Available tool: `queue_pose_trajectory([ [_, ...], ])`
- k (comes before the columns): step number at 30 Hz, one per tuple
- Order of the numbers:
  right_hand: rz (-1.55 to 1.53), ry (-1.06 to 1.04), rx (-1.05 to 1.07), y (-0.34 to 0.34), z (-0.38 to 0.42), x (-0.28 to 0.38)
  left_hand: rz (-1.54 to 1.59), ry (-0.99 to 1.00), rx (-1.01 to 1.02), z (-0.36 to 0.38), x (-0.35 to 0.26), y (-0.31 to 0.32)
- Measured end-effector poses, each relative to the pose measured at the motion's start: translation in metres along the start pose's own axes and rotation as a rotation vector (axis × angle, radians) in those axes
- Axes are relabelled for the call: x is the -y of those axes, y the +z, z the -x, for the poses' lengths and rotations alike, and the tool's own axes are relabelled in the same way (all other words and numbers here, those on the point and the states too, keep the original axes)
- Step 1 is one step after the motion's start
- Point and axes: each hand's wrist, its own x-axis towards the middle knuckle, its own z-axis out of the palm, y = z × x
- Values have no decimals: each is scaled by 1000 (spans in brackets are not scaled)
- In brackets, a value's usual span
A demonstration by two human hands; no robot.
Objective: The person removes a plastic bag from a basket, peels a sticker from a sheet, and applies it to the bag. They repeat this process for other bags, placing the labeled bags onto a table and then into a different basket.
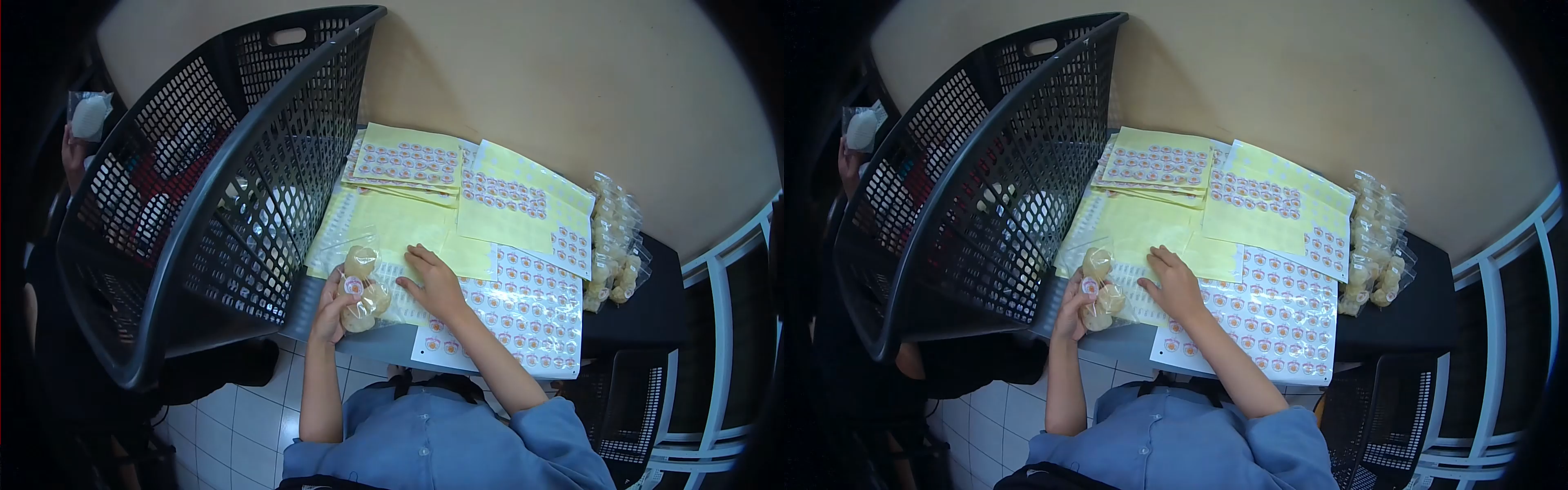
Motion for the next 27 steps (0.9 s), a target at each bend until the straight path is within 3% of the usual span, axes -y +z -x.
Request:
queue_pose_trajectory([
  [7, -39, 25, -14, 2, 0, 3, 42, -90, -107, -6, -2, -2],
  [23, -167, 121, -63, 2, -4, 11, 35, -86, -125, -5, -2, 6],
  [27, -178, 85, -66, -2, -8, 7, -104, -21, -108, -1, -3, 19],
])
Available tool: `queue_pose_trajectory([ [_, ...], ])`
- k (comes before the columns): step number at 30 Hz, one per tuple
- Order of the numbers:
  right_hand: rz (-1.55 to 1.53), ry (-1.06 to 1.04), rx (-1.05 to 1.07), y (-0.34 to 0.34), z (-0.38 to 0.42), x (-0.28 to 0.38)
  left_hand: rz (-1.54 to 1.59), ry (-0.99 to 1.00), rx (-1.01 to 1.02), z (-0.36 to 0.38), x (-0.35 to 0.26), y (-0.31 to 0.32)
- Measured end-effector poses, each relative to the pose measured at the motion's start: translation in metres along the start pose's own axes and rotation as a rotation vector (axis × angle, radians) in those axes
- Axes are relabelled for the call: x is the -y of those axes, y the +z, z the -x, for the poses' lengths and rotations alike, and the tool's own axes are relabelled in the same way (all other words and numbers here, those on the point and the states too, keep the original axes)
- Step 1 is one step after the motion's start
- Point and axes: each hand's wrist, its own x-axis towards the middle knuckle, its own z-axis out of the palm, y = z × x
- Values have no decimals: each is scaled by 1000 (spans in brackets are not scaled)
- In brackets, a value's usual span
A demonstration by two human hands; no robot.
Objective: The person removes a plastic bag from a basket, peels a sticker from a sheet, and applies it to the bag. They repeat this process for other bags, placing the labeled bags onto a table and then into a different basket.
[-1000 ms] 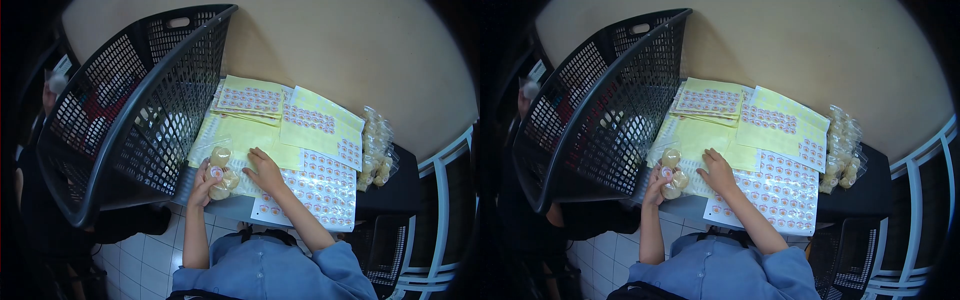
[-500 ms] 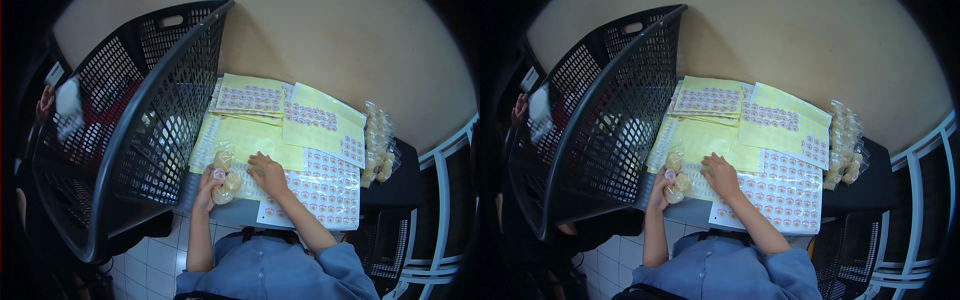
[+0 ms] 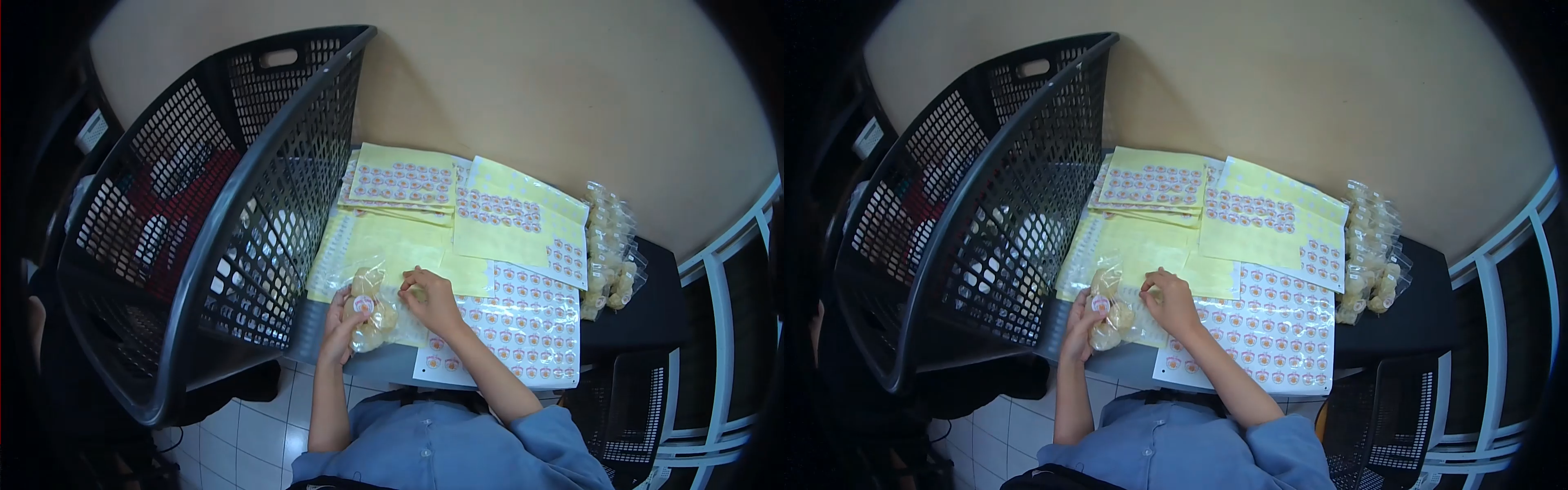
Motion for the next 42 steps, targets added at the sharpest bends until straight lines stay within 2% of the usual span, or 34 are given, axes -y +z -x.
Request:
queue_pose_trajectory([
  [2, -321, 160, -52, -8, -2, 3, -51, -7, 4, -1, -6, 12],
  [3, -317, 165, -62, -14, -2, 4, -115, 10, 32, -1, -9, 18],
  [4, -361, 168, -160, -19, -1, 4, -179, 23, 59, -2, -9, 22],
  [5, -403, 172, -259, -25, 1, 3, -181, 40, 76, -5, -6, 24],
  [9, -498, 199, -438, -60, 13, -1, -143, 72, 106, -14, -4, 56],
  [14, -523, 170, -566, -115, 31, 6, -430, 260, 279, -23, -1, 105],
  [18, -569, 166, -628, -151, 50, 19, -454, 249, 444, -22, 9, 148],
  [20, -545, 137, -601, -166, 58, 26, -504, 291, 491, -16, 13, 170],
  [22, -467, 98, -581, -183, 64, 31, -417, 178, 572, -9, 14, 193],
  [24, -260, -3, -465, -202, 67, 38, -455, 239, 635, -9, 23, 209],
  [25, -172, 11, -418, -212, 69, 45, -487, 311, 646, -7, 28, 217],
  [26, -167, 15, -428, -219, 70, 46, -517, 382, 655, -5, 32, 225],
  [28, -237, 84, -438, -230, 74, 44, -569, 392, 685, 2, 32, 241],
  [32, -196, 50, -439, -252, 84, 34, -595, 472, 737, 8, 45, 263],
  [38, -146, -9, -406, -276, 90, 17, -527, 410, 715, 16, 57, 288],
  [42, -131, -27, -381, -284, 87, 9, -564, 463, 690, 17, 64, 297],
])
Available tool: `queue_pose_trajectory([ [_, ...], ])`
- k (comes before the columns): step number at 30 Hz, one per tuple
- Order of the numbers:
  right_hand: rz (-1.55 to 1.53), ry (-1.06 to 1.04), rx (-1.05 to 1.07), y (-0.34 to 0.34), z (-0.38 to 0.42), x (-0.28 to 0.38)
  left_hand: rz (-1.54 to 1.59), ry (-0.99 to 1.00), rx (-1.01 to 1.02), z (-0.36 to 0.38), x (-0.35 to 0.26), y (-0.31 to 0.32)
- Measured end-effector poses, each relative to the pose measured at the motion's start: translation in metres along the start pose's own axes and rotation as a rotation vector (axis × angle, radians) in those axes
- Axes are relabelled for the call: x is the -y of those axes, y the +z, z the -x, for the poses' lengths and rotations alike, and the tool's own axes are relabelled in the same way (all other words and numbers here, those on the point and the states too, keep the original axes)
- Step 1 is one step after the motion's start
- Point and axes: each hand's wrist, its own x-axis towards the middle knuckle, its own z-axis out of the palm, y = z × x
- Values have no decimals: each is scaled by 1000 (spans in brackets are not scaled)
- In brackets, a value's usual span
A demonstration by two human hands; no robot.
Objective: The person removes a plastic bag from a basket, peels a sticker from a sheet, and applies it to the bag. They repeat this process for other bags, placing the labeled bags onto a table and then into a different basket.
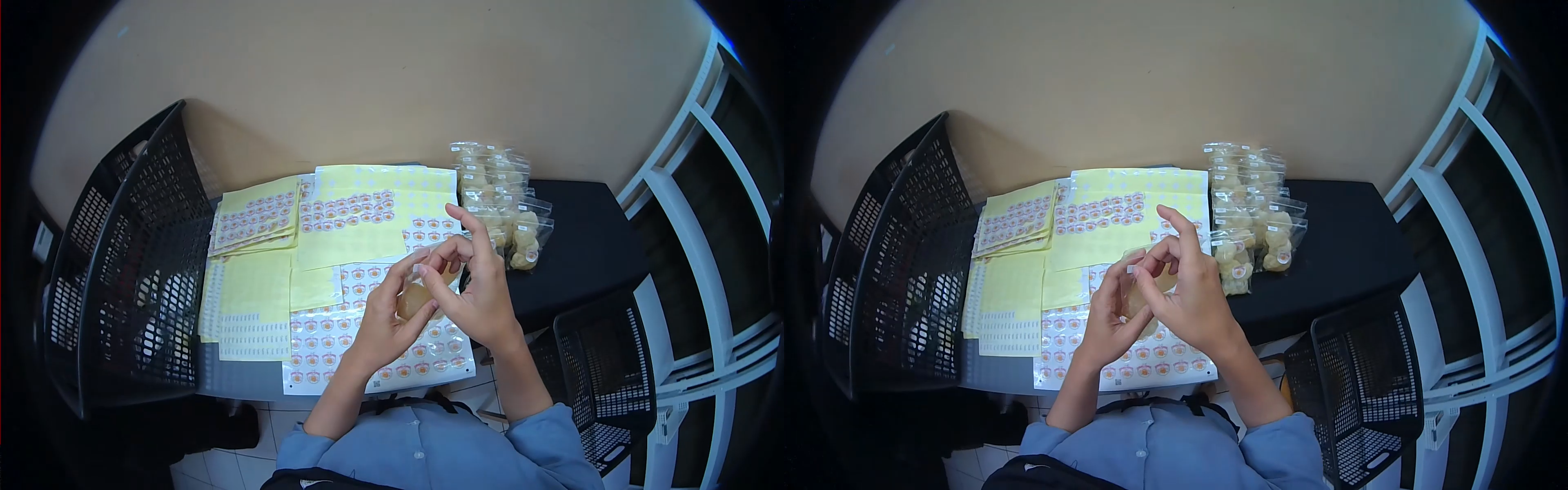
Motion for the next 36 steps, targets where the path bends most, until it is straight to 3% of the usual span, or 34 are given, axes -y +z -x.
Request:
queue_pose_trajectory([
  [9, -18, -74, 96, 9, -15, -8, -48, -22, -165, 4, 6, 1],
  [12, -27, -110, 108, 16, -19, -9, -151, 65, -258, 6, 7, -1],
  [24, -81, -53, -36, 26, -21, -13, -50, 60, -264, 7, 2, -6],
  [36, -113, 26, -94, -22, -8, -32, -74, 8, -159, -9, 9, 37],
])
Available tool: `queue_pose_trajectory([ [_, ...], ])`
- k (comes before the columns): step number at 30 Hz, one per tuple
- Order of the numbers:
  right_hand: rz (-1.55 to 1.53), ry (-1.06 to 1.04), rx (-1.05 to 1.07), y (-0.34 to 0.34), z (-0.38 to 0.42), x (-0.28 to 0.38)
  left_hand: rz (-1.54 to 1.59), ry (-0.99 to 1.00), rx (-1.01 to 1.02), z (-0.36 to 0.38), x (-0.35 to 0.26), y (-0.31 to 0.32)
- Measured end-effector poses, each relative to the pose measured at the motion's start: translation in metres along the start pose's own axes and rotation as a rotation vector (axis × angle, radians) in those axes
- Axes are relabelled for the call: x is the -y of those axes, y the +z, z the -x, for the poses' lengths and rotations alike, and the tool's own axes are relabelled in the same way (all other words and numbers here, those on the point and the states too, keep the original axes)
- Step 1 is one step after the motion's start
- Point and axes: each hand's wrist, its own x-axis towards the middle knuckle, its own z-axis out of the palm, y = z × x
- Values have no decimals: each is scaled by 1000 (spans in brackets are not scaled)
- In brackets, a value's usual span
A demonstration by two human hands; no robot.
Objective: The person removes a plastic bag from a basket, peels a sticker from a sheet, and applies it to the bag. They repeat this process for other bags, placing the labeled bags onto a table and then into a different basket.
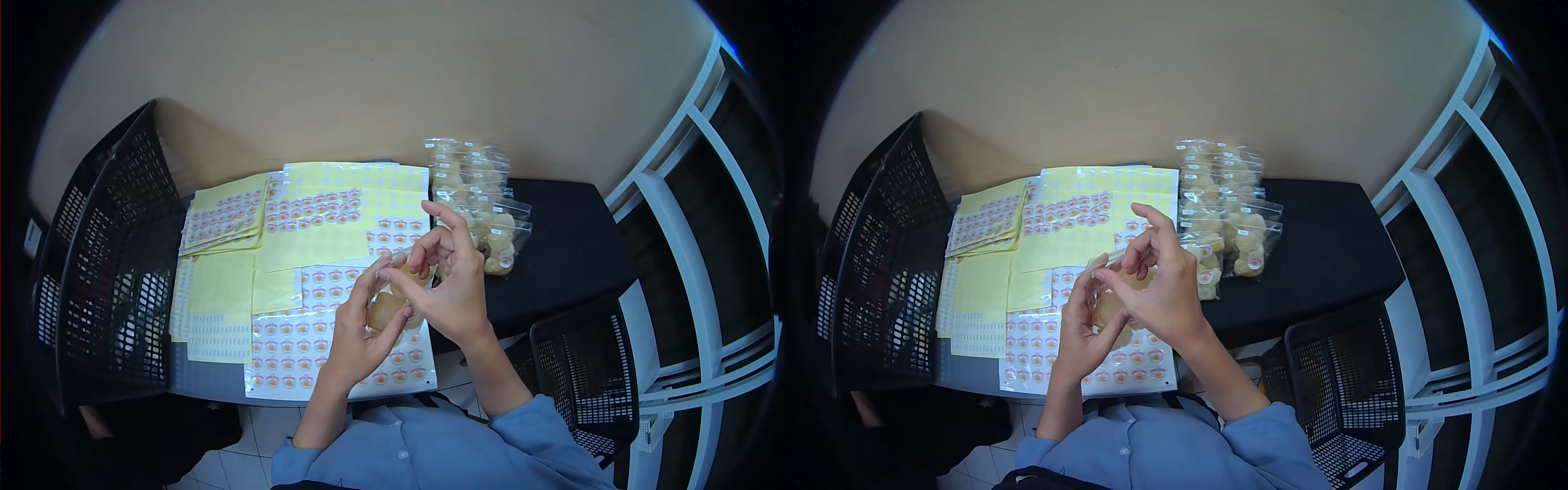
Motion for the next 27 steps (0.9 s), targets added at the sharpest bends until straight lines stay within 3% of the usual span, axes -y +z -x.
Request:
queue_pose_trajectory([
  [7, -90, 84, -51, -32, 3, -11, 122, -83, 45, -6, 0, 33],
  [10, -7, 44, -40, -43, 6, -14, -69, 1, 1, -5, 1, 46],
  [14, 27, 0, -40, -58, 17, -28, -97, -61, 33, -2, 8, 64],
  [16, 20, -170, -159, -65, 32, -47, 11, -45, -58, -3, 14, 77],
  [18, 75, -192, -226, -73, 52, -61, 15, -72, -106, -6, 22, 87],
  [20, 121, -67, -266, -80, 65, -65, 182, -102, -195, -9, 30, 93],
  [21, 47, 91, -196, -82, 74, -69, 253, -149, -151, -10, 29, 94],
  [22, 46, 96, -197, -85, 82, -75, 252, -153, -150, -10, 31, 97],
  [24, -302, 326, -3, -92, 96, -89, 361, -266, -33, -9, 38, 105],
  [27, -397, 412, 42, -107, 108, -108, 309, -262, 37, -10, 42, 121],
])
